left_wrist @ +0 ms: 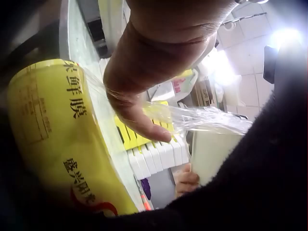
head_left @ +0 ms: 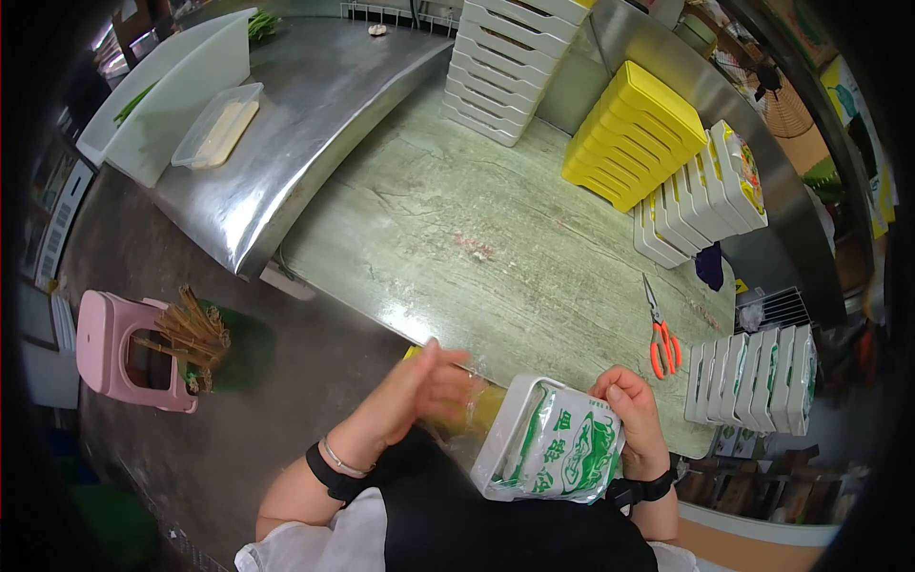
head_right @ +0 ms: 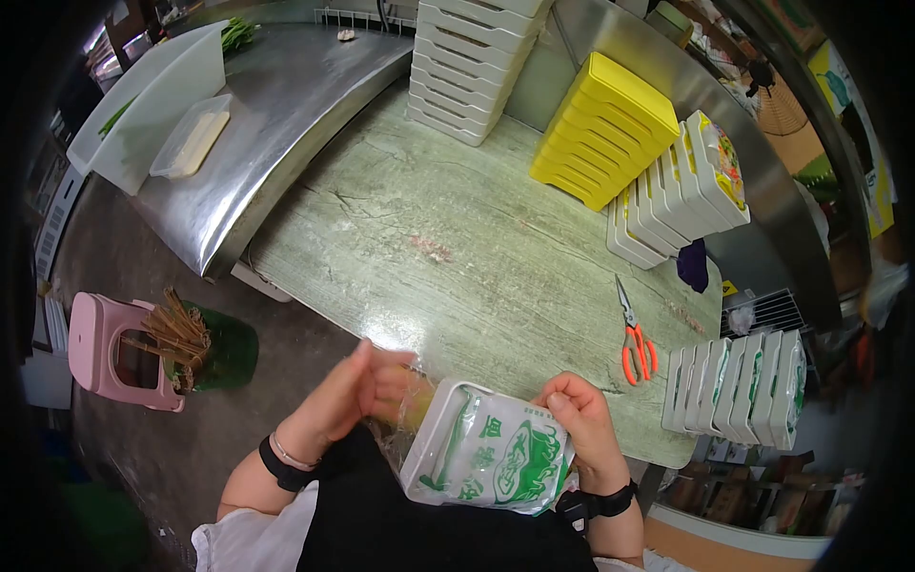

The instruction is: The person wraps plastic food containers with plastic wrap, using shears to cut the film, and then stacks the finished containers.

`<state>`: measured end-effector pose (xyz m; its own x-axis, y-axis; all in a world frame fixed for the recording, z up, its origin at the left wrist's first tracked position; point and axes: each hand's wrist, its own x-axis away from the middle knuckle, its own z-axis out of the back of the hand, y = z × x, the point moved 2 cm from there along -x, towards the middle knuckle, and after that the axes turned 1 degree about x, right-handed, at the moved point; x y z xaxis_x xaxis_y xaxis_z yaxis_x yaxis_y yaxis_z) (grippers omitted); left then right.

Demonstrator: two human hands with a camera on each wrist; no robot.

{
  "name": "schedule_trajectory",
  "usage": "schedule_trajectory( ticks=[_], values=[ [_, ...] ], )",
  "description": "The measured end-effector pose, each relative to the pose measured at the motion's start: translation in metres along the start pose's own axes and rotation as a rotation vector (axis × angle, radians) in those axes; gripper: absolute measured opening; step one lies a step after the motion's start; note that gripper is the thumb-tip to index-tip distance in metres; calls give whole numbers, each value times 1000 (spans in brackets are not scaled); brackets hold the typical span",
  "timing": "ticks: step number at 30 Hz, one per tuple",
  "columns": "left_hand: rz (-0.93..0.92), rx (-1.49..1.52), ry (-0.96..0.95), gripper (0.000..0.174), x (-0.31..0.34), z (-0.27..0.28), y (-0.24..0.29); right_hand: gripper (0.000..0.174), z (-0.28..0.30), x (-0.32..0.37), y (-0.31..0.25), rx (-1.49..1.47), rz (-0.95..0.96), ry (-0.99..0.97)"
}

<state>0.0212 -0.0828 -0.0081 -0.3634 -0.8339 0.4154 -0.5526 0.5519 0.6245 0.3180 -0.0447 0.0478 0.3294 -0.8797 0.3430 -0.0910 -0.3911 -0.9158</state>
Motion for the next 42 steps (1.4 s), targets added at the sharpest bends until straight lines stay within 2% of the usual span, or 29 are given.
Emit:
schedule_trajectory(
  ticks=[1, 4, 7, 10, 11, 14, 18, 21, 24, 27, 30, 31, 34, 37, 40, 42],
  values=[
    [73, -7, -75, 49, 1, -1, -2, 21, 0, 0, 0, -6, -3, 0],
    [8, -229, -113, 25, 10, -18, 2, 20, -1, 0, -3, -1, -12, -5],
    [-435, -246, 179, 11, 20, -22, 10, 18, 1, 1, -4, 27, 2, 29],
    [-994, -1011, 466, 13, 33, -41, 36, 15, 4, 0, -1, 72, -55, 57],
    [-1080, -1122, 434, 14, 33, -45, 37, 14, 3, 0, -1, 68, -46, 48],
    [-778, -527, 94, 16, 20, -40, 26, 12, 1, -1, -5, 71, -25, 37],
    [-476, -44, 152, 16, 6, -45, 11, 13, -2, 2, -9, 120, -7, 49],
    [-215, 242, 5, 14, -11, -37, 1, 13, -4, 4, -10, 130, 22, 40],
    [-156, 381, -187, 15, -20, -27, -4, 12, -5, 9, -5, 78, 56, 80],
    [-161, -129, 46, 12, -36, -40, -21, 11, -12, 6, 2, 2, 45, 55],
    [-63, -68, -220, 9, -31, -64, -19, 15, -19, 7, 5, 11, 55, 38],
    [-24, -131, -318, 11, -33, -59, -21, 17, -20, 7, 5, 28, 68, 41],
    [88, 123, -345, 12, -34, -59, -30, 15, -23, 6, 2, 48, 44, 25],
    [82, -19, -290, 14, -31, -64, -34, 9, -14, 2, 12, -5, -12, -36],
    [-310, -617, -453, 19, -35, -61, -22, 8, -17, 0, 8, -35, 23, -76],
    [-522, -1269, -177, 24, -33, -55, -2, 8, -19, 0, 5, -36, 21, -64]
  ],
)
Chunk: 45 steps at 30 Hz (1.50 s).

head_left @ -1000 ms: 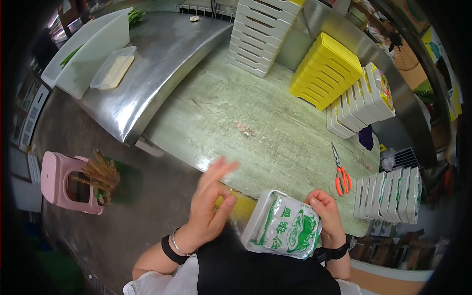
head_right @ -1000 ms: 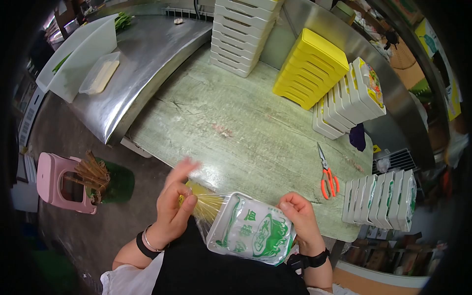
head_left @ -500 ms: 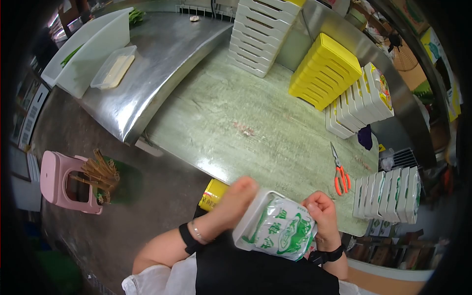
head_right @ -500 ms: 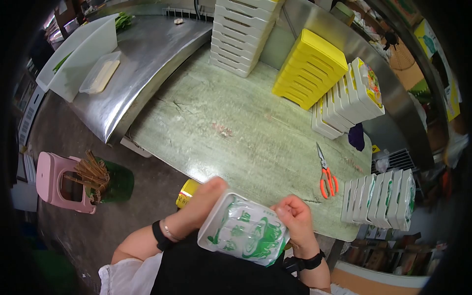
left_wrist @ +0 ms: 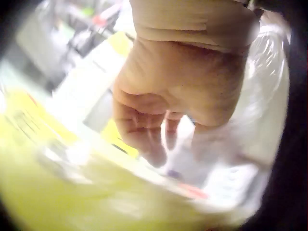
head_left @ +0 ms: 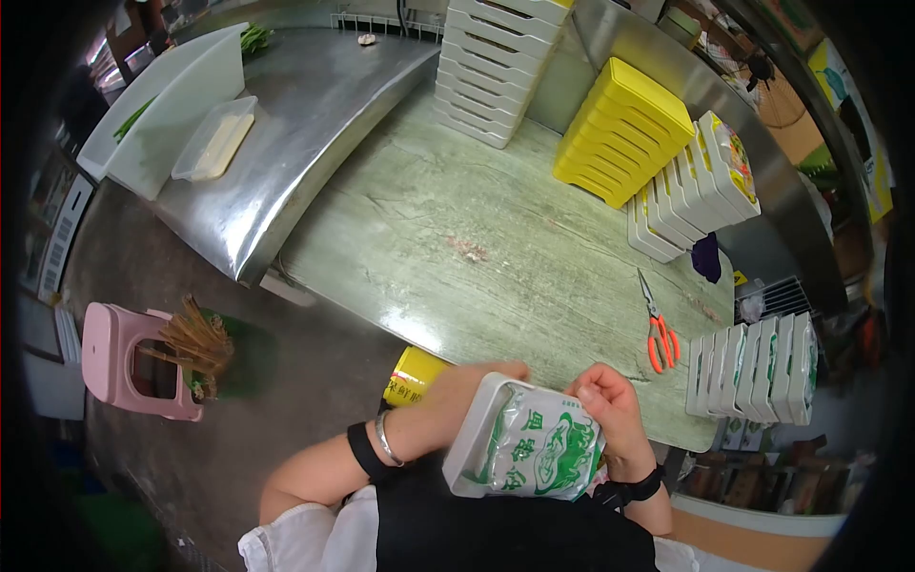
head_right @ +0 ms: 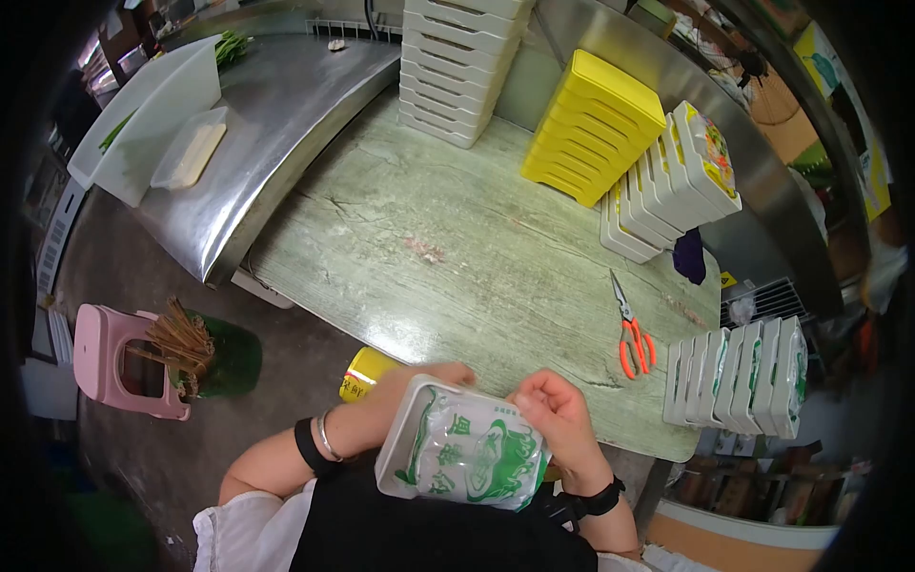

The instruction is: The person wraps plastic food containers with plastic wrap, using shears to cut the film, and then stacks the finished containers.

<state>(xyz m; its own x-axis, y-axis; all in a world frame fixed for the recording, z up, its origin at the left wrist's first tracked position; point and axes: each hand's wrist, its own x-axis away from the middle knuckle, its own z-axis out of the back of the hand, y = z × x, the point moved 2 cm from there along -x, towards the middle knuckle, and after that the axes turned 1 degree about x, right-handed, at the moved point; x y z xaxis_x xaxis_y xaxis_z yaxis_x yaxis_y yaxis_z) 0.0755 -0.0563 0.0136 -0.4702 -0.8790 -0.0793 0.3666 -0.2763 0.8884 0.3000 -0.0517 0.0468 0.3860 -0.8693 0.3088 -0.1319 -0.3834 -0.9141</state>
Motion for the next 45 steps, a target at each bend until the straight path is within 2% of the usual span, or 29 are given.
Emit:
schedule_trajectory(
  ticks=[1, 3, 4, 6, 8, 9, 10, 12, 14, 16, 21, 24, 26, 28, 29, 30, 32, 34, 35, 36, 38, 41, 44, 45],
  values=[
    [-4, -353, 78, 26, 1, 11, -1, 7, 0, 1, -1, -1, 1, 9],
    [74, -524, 478, 30, 9, 40, -18, 6, 6, 3, -1, -16, 18, 46],
    [46, -411, 605, 27, 14, 57, -17, 6, 9, 4, 0, -27, 27, 71],
    [122, 82, 628, 28, 30, 66, 17, 6, 18, 3, 6, -33, 1, 105],
    [-10, 321, 492, 39, 38, 51, 42, 6, 19, 3, 6, -35, -28, 126],
    [27, 400, 344, 53, 37, 38, 56, 6, 12, 1, 2, -34, -36, 130],
    [-15, 243, 224, 62, 33, 29, 59, 7, 7, -1, 0, -34, -39, 138],
    [27, 356, 204, 61, 31, 21, 55, 8, 5, -3, 3, 79, -2, 115],
    [79, 699, 164, 61, 26, 15, 57, 11, 7, 2, 0, 156, 46, 125],
    [196, 901, 198, 60, 25, 9, 52, 13, 6, 5, -4, 184, 78, 115],
    [410, 1017, 182, 60, 26, 4, 37, 18, 0, 7, -10, 237, 138, 68],
    [518, 980, 117, 49, 29, 8, 26, 26, 8, 9, -16, 360, 105, -35],
    [505, 987, 169, 43, 28, 5, 22, 34, 44, -3, -14, 418, 305, -19],
    [501, 999, 223, 42, 24, 11, 19, 38, 112, -20, 1, 434, 220, 386],
    [485, 1026, 288, 37, 19, 16, 26, 35, 133, -15, -12, 827, 228, 585],
    [457, 1020, 308, 40, 16, 21, 23, 33, 151, -9, -23, 1225, 231, 774],
    [401, 1010, 394, 42, 2, 30, 23, 37, 199, -18, 3, 1478, 349, 871],
    [300, 964, 369, 42, -18, 38, 34, 36, 215, -24, 8, 1552, 267, 813],
    [359, 944, 382, 40, -26, 39, 37, 35, 218, -28, 14, 1588, 223, 764],
    [425, 925, 402, 39, -33, 39, 36, 36, 213, -26, 10, 1563, 178, 723],
    [397, 983, 366, 36, -50, 36, 40, 39, 193, -14, -8, 1509, 86, 654],
    [370, 1057, 263, 36, -65, 38, 24, 48, 207, 10, 6, 466, -149, 516],
    [378, 1081, 286, 37, -70, 36, 23, 61, 193, 52, 22, 132, -26, 418],
    [366, 1090, 259, 37, -72, 36, 22, 62, 179, 71, 19, 234, 29, 420]
  ],
)
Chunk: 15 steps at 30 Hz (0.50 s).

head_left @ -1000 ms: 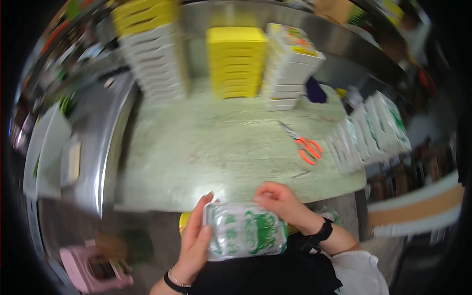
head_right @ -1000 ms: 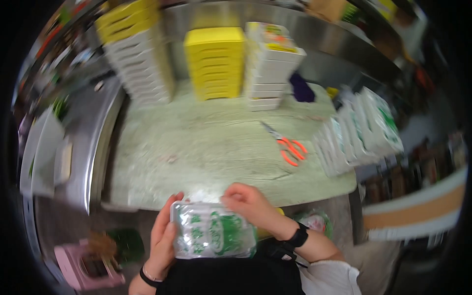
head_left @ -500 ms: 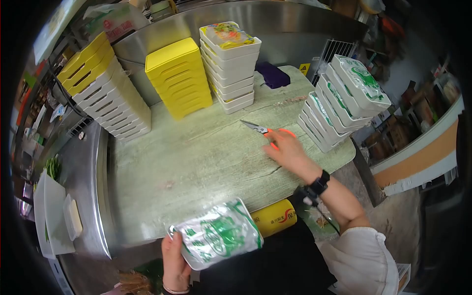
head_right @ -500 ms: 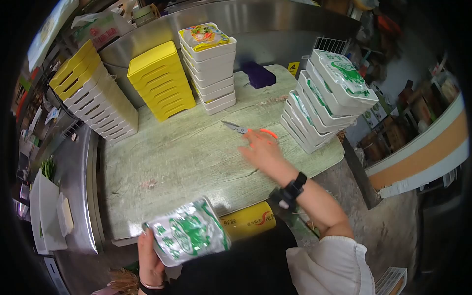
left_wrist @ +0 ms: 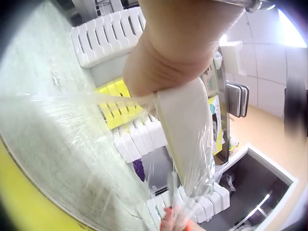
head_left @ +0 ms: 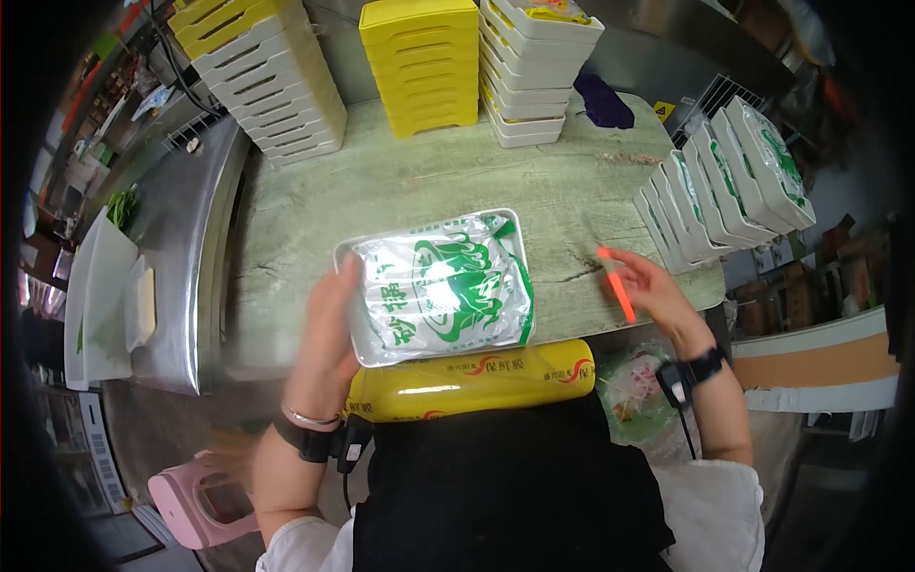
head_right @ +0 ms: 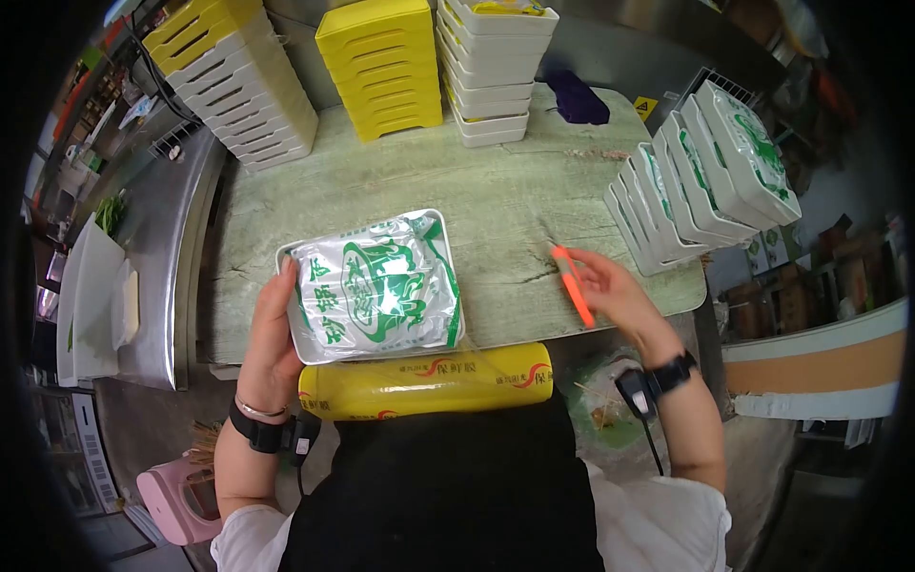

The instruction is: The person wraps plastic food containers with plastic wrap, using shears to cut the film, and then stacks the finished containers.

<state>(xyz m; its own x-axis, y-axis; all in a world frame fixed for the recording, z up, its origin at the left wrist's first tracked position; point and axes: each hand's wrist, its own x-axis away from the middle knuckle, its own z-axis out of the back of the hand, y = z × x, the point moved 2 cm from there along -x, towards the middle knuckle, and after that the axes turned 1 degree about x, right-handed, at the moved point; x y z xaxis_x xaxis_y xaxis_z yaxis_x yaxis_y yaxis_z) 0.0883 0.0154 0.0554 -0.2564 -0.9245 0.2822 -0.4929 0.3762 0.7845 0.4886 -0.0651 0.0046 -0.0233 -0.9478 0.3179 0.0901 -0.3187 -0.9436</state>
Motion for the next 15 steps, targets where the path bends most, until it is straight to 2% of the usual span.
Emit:
schedule_trajectory(
  ticks=[1, 4, 7, 12, 15],
  values=[
    [6, 5, -26, 37, -2, 1, 1, 64, -2, 23, -13, 88, 70, 5],
    [6, 12, -46, 38, -2, 1, 0, 64, -1, 74, -59, 726, 280, -96],
    [2, 20, -74, 38, -4, -1, -2, 63, -15, 95, -76, 1143, 342, -210],
    [-15, 38, -121, 39, 5, -9, 4, 59, -51, 81, -60, 1096, 489, -373],
    [-22, 45, -112, 40, 10, -9, 7, 58, -79, 70, -52, 1137, 360, -474]
  ],
)
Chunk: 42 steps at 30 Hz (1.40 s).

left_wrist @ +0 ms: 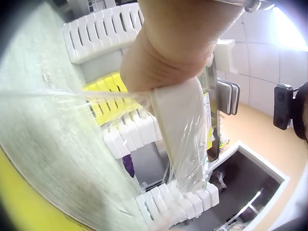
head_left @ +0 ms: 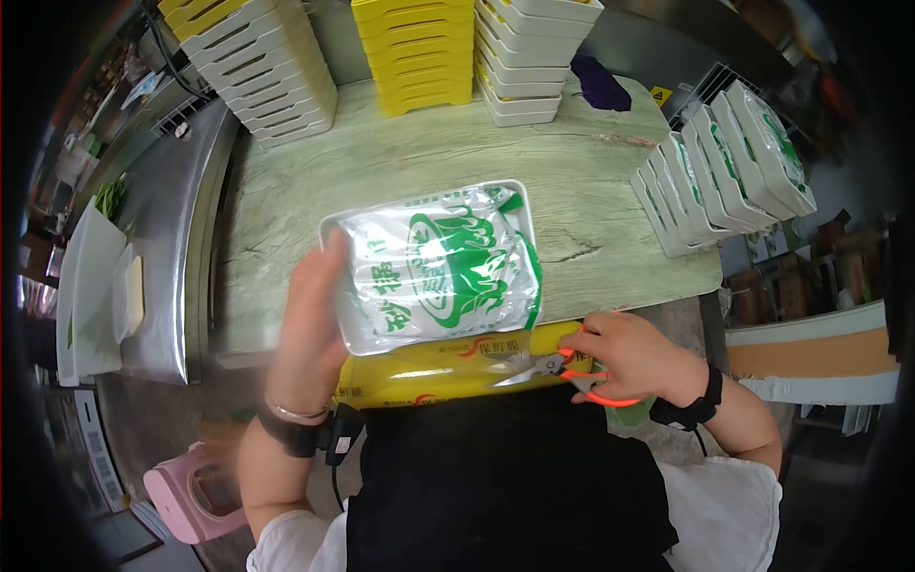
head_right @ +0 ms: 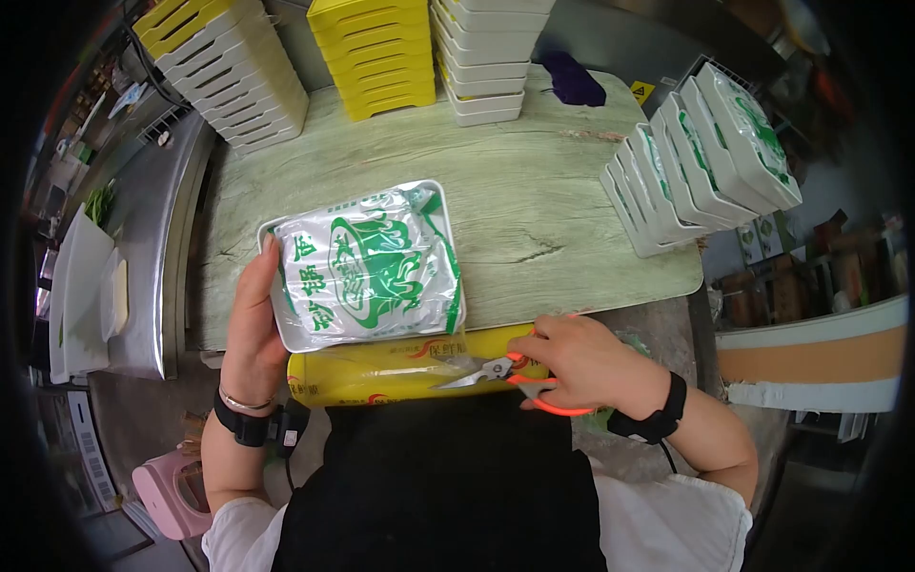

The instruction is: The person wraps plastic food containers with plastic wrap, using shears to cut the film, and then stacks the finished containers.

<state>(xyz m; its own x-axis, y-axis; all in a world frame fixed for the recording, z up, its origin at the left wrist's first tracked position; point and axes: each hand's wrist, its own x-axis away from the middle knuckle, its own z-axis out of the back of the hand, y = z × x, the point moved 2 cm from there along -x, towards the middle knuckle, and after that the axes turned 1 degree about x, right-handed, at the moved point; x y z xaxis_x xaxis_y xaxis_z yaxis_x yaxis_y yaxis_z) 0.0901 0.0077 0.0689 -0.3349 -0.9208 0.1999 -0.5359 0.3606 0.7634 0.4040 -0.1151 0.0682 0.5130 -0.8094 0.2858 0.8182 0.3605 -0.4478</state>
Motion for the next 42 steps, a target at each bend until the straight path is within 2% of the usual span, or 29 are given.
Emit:
schedule_trajectory(
  ticks=[4, 7, 10, 13, 16, 19, 22, 23, 26, 29, 32, 34, 36, 39, 42],
  values=[
    [-7, -6, 36, 41, 2, 7, 1, 56, -12, -23, -13, -21, 21, -49],
    [-13, 17, 35, 42, 10, -2, 8, 57, -22, -53, -27, -27, 156, 39],
    [-16, 52, 28, 45, 15, -6, 17, 61, -33, -90, -51, -10, 229, -69],
    [-31, 87, 18, 47, 18, -16, 25, 63, -61, -126, -73, -162, 281, -71],
    [-53, 93, 7, 49, 18, -17, 30, 60, -61, -157, -109, -290, 290, -255],
    [-71, 134, 31, 50, 17, -4, 35, 60, -88, -175, -91, -99, 426, 63],
    [-108, 186, 36, 52, 10, -1, 40, 55, -60, -177, -98, -80, 254, -175],
    [-120, 187, 39, 53, 5, -3, 39, 51, -38, -181, -122, -76, 275, -289],
    [-136, 165, 55, 54, -5, -10, 35, 48, -78, -210, -141, -75, 374, -71],
    [-112, 146, 63, 55, 0, -20, 44, 47, -73, -216, -140, -23, 445, 85],
    [-123, 185, 45, 54, 10, -6, 57, 38, -68, -211, -88, -231, 365, 200],
    [-134, 173, 86, 54, 12, 14, 60, 37, -36, -206, -63, -151, 25, 164],
    [-127, 199, 101, 53, 15, 24, 59, 43, -28, -192, -31, -13, 47, 302],
    [-71, 305, 105, 51, 17, 33, 57, 39, -21, -170, -17, 48, 100, 480],
    [-87, 299, 115, 55, 23, 27, 54, 42, -13, -162, -25, -1166, 167, 189]
  ],
)
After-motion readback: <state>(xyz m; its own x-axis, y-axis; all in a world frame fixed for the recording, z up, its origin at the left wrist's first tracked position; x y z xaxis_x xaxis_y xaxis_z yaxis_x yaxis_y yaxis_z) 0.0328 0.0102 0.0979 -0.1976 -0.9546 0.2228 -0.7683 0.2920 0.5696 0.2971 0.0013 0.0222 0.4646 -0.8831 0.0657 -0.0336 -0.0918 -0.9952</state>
